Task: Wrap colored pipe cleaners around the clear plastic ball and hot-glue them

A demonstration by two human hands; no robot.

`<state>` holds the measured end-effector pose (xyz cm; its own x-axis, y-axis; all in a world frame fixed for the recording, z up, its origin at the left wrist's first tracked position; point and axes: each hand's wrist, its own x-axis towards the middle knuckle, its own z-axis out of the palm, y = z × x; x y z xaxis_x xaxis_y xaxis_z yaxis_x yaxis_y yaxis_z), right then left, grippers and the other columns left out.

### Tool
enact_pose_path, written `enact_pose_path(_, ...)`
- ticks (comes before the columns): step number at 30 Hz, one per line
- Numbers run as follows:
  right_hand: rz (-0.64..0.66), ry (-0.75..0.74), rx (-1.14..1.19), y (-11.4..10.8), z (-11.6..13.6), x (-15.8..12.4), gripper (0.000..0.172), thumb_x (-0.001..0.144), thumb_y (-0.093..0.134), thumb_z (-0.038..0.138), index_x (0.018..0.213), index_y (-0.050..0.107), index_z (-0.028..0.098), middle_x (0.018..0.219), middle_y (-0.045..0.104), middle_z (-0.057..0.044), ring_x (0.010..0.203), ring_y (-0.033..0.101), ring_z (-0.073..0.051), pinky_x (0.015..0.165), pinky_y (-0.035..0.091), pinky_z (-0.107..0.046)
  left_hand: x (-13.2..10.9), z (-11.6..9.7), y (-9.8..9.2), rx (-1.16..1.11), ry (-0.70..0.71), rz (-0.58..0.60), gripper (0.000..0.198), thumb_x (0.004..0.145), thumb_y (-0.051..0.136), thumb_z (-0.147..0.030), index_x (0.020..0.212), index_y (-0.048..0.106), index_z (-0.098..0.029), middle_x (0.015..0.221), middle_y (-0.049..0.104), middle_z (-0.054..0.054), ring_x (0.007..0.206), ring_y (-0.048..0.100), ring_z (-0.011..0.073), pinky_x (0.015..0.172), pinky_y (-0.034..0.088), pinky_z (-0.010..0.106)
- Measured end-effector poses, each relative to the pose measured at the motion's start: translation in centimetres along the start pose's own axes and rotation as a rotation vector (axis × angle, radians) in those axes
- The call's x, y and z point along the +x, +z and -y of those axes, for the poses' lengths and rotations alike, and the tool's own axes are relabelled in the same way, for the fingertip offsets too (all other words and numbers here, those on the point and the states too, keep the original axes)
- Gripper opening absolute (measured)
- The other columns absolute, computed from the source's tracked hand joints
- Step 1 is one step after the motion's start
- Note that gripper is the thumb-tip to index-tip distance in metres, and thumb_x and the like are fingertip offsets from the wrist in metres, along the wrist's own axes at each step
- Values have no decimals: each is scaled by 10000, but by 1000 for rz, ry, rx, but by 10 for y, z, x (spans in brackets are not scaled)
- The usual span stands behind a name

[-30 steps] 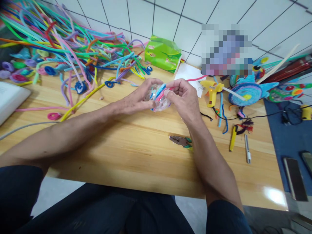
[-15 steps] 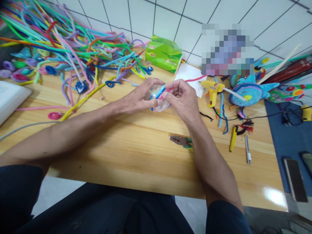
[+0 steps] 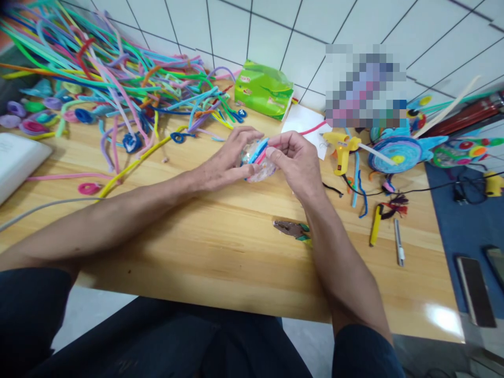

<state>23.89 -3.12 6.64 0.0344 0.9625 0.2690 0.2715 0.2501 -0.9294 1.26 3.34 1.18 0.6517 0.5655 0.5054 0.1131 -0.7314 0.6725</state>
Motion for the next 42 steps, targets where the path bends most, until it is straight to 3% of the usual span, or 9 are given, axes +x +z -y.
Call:
enact_pose_path(9,25,30,-21,4,5,-4,258,873,988,425,949,790,278,830,751,11,731,700,-167,678,619,-339,4,-17,-5,-39,-96,10,610,1071,663,-678,1497,544,-258,1518,692,150,1385,668,365,1251,563,614)
enact_pose_path(15,6,37,17,1,5,-1,272,858,986,445,932,787,275,799,741,8,700,683,-173,638,614,-346,1,-14,-3,-4,-63,8,726,1056,661,-661,1598,504,-205,1642,620,204,1536,596,398,1332,498,626)
enact_pose_path(25,10,68,-31,0,4,0,235,830,949,378,973,786,288,840,733,9,761,675,-184,707,630,-361,1,-10,1,10,-5,0,668,1033,672,-625,1547,533,-222,1569,652,183,1480,610,393,1308,501,619)
enact_pose_path(32,28,82,-70,-3,4,1,241,821,918,296,1028,794,292,925,742,13,821,683,-178,774,616,-364,3,-28,-8,-11,-126,35,613,1054,658,-608,1508,556,-209,1539,688,162,1418,662,361,1263,549,568)
enact_pose_path(36,23,102,-55,-1,5,1,245,812,928,301,1019,798,295,918,749,11,833,688,-189,776,617,-368,5,-28,-8,-36,-137,35,579,1056,651,-592,1494,567,-224,1539,698,153,1406,670,351,1262,560,568)
enact_pose_path(42,-14,98,-61,-1,-3,2,252,842,943,400,1002,779,294,861,705,2,812,667,-205,738,614,-379,7,-13,-15,-120,-124,128,788,971,764,-673,1606,531,-270,1654,641,169,1541,610,415,1343,507,651)
